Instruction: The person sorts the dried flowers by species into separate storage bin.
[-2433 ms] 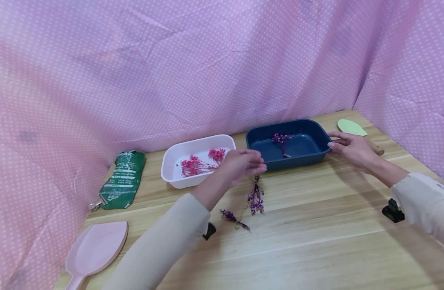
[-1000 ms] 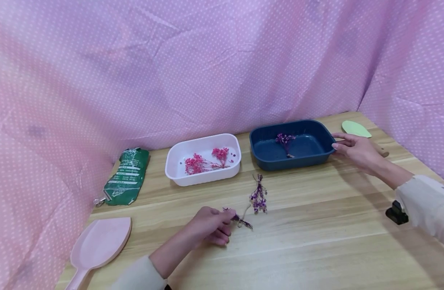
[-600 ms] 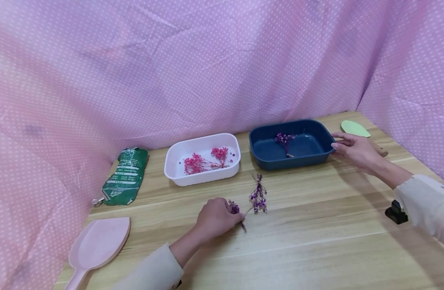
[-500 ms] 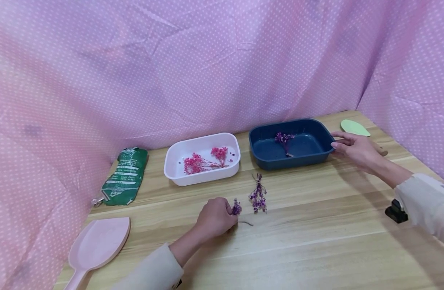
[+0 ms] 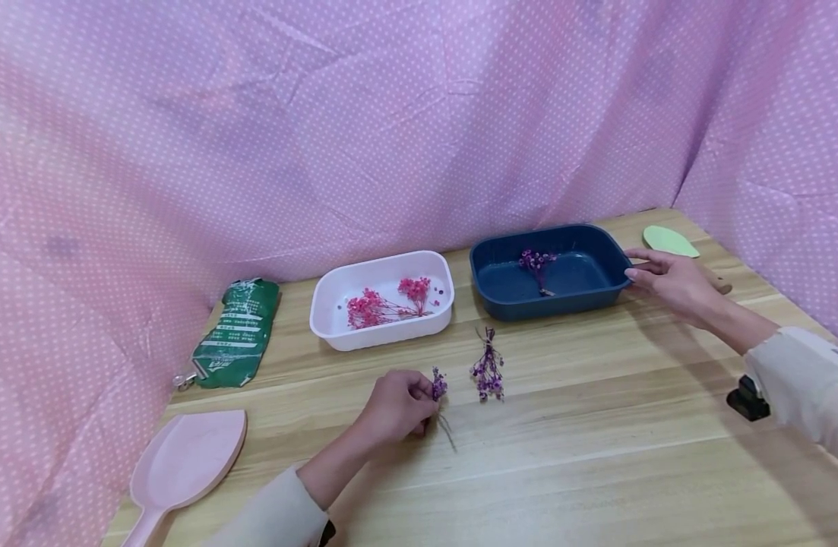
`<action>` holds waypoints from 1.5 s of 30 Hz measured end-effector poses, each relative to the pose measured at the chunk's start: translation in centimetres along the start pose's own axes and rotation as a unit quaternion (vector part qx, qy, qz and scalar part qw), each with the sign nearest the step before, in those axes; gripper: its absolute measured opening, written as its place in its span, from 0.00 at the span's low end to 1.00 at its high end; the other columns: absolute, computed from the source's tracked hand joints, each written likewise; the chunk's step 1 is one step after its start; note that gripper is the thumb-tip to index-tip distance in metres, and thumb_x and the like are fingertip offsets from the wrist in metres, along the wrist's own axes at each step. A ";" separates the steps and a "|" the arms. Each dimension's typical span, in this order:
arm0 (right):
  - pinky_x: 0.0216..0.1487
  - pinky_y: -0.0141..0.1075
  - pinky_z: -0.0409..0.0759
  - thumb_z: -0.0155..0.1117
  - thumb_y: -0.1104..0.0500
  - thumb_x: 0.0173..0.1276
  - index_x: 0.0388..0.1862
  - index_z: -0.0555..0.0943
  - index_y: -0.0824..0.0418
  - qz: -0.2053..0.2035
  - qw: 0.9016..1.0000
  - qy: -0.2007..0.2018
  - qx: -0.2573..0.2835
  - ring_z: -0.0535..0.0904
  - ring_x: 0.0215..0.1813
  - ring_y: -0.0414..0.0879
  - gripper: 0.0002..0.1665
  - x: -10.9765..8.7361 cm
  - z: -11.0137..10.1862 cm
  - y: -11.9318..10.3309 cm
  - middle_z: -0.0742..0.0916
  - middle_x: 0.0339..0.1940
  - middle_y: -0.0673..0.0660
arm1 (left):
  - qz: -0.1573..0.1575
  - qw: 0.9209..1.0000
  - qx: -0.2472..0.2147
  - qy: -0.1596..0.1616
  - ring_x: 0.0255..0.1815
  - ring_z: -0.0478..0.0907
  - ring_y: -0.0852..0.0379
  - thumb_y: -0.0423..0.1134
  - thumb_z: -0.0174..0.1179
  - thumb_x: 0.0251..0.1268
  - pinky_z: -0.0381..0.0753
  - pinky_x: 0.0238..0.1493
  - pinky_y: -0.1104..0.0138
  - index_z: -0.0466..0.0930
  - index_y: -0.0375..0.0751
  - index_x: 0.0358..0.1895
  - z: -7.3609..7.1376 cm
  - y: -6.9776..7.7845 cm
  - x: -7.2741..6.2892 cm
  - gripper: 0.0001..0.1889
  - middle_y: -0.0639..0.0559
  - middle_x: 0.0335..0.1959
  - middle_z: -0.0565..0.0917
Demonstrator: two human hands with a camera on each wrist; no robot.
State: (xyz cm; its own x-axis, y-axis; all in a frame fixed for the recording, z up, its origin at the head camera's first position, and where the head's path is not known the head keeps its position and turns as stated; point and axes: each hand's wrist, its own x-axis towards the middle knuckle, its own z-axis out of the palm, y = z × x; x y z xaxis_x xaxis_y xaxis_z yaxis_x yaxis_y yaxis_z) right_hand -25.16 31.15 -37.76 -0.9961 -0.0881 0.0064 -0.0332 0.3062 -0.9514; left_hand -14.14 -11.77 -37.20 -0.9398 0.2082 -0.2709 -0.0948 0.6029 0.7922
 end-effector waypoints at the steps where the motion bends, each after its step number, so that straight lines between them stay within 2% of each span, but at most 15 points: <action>1: 0.45 0.26 0.81 0.56 0.59 0.73 0.71 0.58 0.74 0.000 1.000 -0.001 0.004 0.81 0.40 0.28 0.34 0.0 0.0 0.0 0.82 0.38 0.34 | 0.002 1.000 -0.001 0.004 0.20 0.78 0.57 0.27 0.64 0.58 0.79 0.22 0.68 0.81 0.35 0.34 -0.1 0.2 0.0 0.03 0.49 0.24 0.81; 6: 0.46 0.26 0.81 0.56 0.58 0.73 0.71 0.59 0.73 0.000 1.000 -0.001 -0.007 0.80 0.41 0.27 0.34 -0.1 0.0 -0.1 0.82 0.38 0.33 | 0.003 1.000 -0.025 0.012 0.22 0.79 0.57 0.26 0.64 0.58 0.83 0.26 0.65 0.81 0.32 0.36 -0.8 1.4 0.6 0.04 0.47 0.26 0.81; 9: 0.45 0.26 0.81 0.56 0.58 0.73 0.71 0.59 0.73 0.001 1.000 0.000 -0.006 0.80 0.40 0.27 0.34 -0.1 -0.1 -0.1 0.82 0.38 0.33 | -0.012 0.998 -0.067 0.006 0.23 0.80 0.57 0.25 0.63 0.58 0.85 0.29 0.63 0.81 0.30 0.38 -1.2 2.1 1.2 0.05 0.45 0.28 0.81; 15: 0.44 0.25 0.81 0.56 0.60 0.73 0.71 0.59 0.73 -0.002 1.000 -0.003 0.010 0.81 0.39 0.28 0.34 0.1 0.0 0.1 0.83 0.37 0.34 | -0.013 0.988 -0.156 -0.005 0.27 0.82 0.55 0.24 0.62 0.59 0.86 0.33 0.62 0.80 0.26 0.41 -1.7 3.7 2.4 0.08 0.36 0.35 0.83; 19: 0.43 0.26 0.81 0.55 0.62 0.73 0.70 0.60 0.72 -0.004 1.000 -0.006 0.012 0.82 0.39 0.29 0.32 0.2 0.0 0.3 0.84 0.37 0.35 | -0.003 0.982 -0.188 -0.002 0.30 0.82 0.55 0.24 0.62 0.59 0.86 0.36 0.62 0.81 0.26 0.43 -1.7 4.9 3.0 0.09 0.37 0.37 0.83; 23: 0.44 0.26 0.81 0.55 0.61 0.73 0.71 0.58 0.73 -0.003 1.000 -0.006 0.007 0.82 0.39 0.29 0.33 0.2 0.0 0.2 0.83 0.37 0.34 | 0.006 0.978 -0.206 0.012 0.31 0.81 0.55 0.25 0.63 0.59 0.86 0.36 0.62 0.81 0.27 0.42 -1.5 6.4 3.8 0.08 0.40 0.37 0.83; 30: 0.44 0.26 0.81 0.55 0.60 0.74 0.71 0.58 0.73 0.001 1.000 0.001 -0.009 0.81 0.39 0.28 0.33 0.0 0.0 0.0 0.83 0.38 0.35 | 0.003 0.972 -0.233 0.028 0.27 0.81 0.56 0.25 0.62 0.60 0.86 0.36 0.62 0.80 0.26 0.41 -1.0 8.2 6.0 0.08 0.35 0.40 0.84; 34: 0.44 0.25 0.81 0.56 0.58 0.74 0.71 0.59 0.73 0.002 1.000 0.002 -0.017 0.81 0.39 0.28 0.34 0.0 0.0 0.0 0.83 0.38 0.34 | -0.013 0.968 -0.250 0.028 0.27 0.81 0.56 0.25 0.63 0.60 0.85 0.39 0.61 0.81 0.26 0.43 -0.8 8.7 7.0 0.08 0.34 0.42 0.84; 40: 0.43 0.25 0.81 0.56 0.58 0.73 0.71 0.58 0.74 0.003 1.000 -0.004 -0.016 0.81 0.39 0.28 0.35 0.1 -0.1 0.0 0.82 0.38 0.35 | -0.044 0.960 -0.274 0.028 0.30 0.82 0.56 0.26 0.64 0.59 0.84 0.45 0.59 0.82 0.29 0.45 -0.4 9.3 8.3 0.10 0.37 0.42 0.85; 43: 0.43 0.25 0.81 0.55 0.58 0.74 0.71 0.59 0.73 0.004 0.999 -0.001 -0.032 0.81 0.39 0.27 0.34 0.0 -0.1 -0.1 0.83 0.41 0.38 | -0.054 0.958 -0.280 0.032 0.30 0.83 0.54 0.27 0.65 0.59 0.84 0.45 0.60 0.84 0.32 0.44 -0.3 9.7 9.2 0.09 0.39 0.41 0.86; 45: 0.43 0.25 0.81 0.55 0.58 0.74 0.71 0.59 0.73 0.004 0.999 0.001 -0.041 0.81 0.39 0.27 0.34 0.0 0.0 -0.2 0.83 0.42 0.40 | -0.059 0.956 -0.284 0.034 0.29 0.83 0.53 0.28 0.65 0.59 0.84 0.41 0.62 0.84 0.32 0.42 -0.2 10.0 9.9 0.09 0.40 0.39 0.86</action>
State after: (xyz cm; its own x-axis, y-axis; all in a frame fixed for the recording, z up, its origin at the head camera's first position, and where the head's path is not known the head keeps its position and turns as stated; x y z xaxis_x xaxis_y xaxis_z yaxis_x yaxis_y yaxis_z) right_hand -25.20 31.12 -37.57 -0.9964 -0.0845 -0.0007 -0.0318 0.3830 -0.9232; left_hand -24.44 -3.85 -31.78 -0.9290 0.1029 -0.3554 -0.3460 0.0988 0.9330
